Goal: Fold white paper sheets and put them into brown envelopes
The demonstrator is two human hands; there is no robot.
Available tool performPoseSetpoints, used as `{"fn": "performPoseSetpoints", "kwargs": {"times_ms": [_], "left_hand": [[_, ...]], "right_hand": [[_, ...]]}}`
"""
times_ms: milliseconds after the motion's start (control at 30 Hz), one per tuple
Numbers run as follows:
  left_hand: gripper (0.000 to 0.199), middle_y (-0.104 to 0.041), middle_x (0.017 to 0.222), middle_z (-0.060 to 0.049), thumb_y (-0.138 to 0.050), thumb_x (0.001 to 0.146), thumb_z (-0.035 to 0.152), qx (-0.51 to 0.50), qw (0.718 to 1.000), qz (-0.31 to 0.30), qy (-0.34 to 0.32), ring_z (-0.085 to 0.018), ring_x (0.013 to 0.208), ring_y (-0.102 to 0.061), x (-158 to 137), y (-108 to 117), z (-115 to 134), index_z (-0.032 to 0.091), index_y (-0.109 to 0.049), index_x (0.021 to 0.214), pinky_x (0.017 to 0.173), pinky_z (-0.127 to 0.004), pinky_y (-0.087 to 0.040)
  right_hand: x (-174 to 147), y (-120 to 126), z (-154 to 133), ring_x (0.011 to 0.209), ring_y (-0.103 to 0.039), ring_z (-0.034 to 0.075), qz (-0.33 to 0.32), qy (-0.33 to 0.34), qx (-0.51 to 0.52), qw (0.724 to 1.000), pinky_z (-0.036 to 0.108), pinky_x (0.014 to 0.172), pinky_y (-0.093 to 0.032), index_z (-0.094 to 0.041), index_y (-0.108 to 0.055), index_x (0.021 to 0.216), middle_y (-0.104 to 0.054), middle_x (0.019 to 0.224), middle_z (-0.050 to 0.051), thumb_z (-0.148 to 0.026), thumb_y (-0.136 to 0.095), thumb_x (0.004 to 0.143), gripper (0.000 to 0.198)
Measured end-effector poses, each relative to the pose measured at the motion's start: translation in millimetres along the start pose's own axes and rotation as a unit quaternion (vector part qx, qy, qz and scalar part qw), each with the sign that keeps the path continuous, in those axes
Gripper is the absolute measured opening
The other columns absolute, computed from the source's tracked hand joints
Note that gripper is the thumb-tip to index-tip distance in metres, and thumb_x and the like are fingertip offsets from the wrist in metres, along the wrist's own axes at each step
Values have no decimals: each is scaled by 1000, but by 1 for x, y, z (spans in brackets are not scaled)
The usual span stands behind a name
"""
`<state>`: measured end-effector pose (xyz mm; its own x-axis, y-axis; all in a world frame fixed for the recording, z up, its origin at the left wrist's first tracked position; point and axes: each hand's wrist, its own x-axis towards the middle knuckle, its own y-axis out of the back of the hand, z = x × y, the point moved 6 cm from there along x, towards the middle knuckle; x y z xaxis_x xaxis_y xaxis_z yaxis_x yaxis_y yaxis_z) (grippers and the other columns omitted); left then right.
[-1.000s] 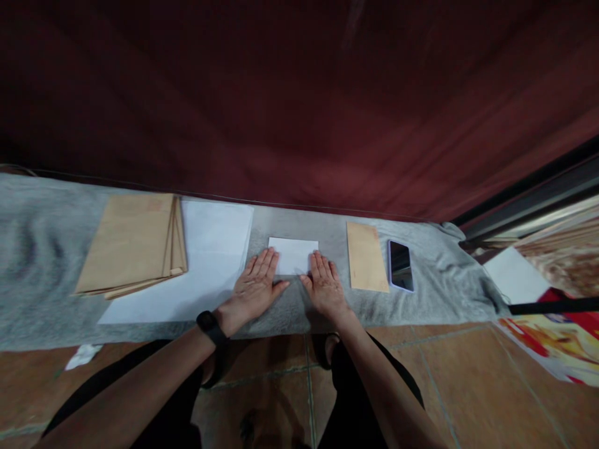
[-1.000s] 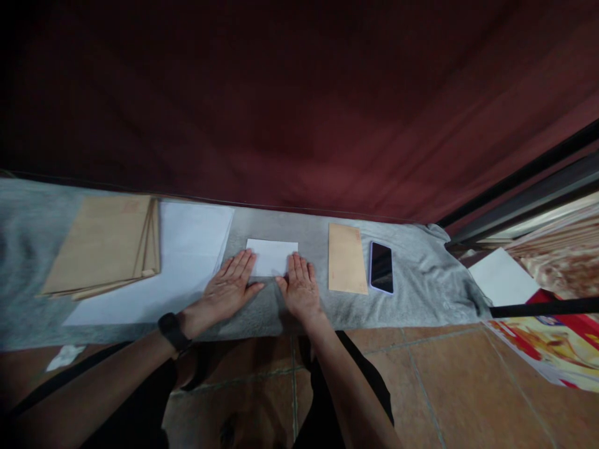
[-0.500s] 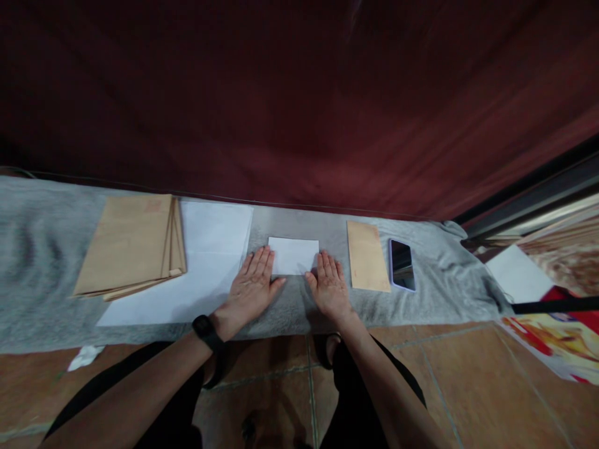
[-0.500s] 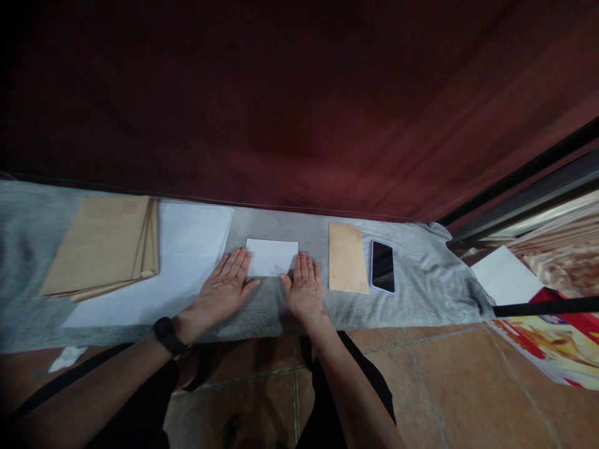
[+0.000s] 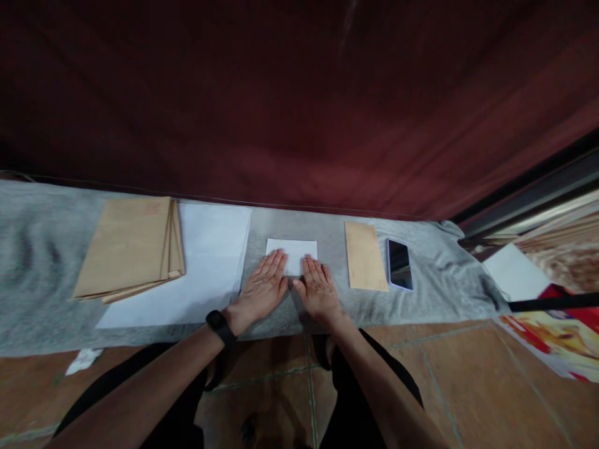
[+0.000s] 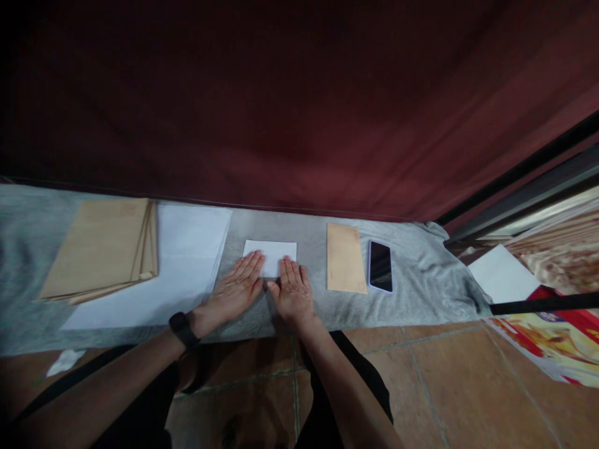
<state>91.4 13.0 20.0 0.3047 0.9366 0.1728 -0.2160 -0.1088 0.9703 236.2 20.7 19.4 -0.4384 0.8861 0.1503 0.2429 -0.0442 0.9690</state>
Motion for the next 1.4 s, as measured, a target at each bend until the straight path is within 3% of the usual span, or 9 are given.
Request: {"fn": "performPoseSetpoints", "kwargs": {"times_ms": [167, 333, 600, 833, 1067, 1400], "left_hand": [[60, -34, 161, -22, -30, 99, 28, 19, 999, -3, 41, -28, 152, -28, 7, 3, -5, 0, -37, 152, 125, -47, -24], [59, -35, 160, -23, -30, 99, 27, 24, 999, -2, 43, -30, 152, -30, 18, 5, -2, -2, -41, 149, 125, -48, -23], [59, -36, 161, -19, -27, 97, 19, 41, 998, -47, 11, -26, 152, -28, 31, -2, 4, 2, -39, 152, 125, -44, -24], [58, -35, 162, -20, -26, 98, 17, 63, 996, -53, 19, -27, 153, -27, 38, -6, 0, 1, -36, 153, 125, -44, -22], [58, -31, 163, -20, -23, 100, 17, 70, 996, -39, 44, -28, 154, -24, 45, -10, -5, 2, -35, 154, 126, -46, -19], [58, -34, 162, -21, -22, 101, 22, 68, 996, -5, 66, -28, 153, -25, 43, -8, -3, -1, -38, 151, 126, -44, -20]], "right_hand": [[7, 8, 6, 149, -36, 29, -14, -29, 4, 999, 47, 124, -22, -6, -41, 153, -37, 160, 14, -46, -33, 108, 61], [24, 18, 5, 147, -40, 27, -13, -66, 32, 997, 50, 125, -20, -11, -54, 145, -50, 153, 12, -43, -24, 109, 57], [48, 3, -16, 150, -35, 20, -27, -6, 64, 998, 40, 125, -25, -12, -43, 153, -44, 158, 10, -41, -26, 109, 55], [58, -5, -12, 152, -31, 22, -26, -36, 66, 997, 41, 125, -21, -17, -40, 155, -37, 162, 7, -42, -27, 109, 54], [63, -8, -13, 149, -36, 25, 3, -51, 36, 998, 45, 124, -22, -18, -46, 152, -40, 160, 7, -41, -27, 109, 52], [57, -13, -2, 149, -37, 27, 65, -67, -16, 995, 43, 121, -27, -7, -44, 152, -42, 158, 16, -42, -32, 108, 57]]}}
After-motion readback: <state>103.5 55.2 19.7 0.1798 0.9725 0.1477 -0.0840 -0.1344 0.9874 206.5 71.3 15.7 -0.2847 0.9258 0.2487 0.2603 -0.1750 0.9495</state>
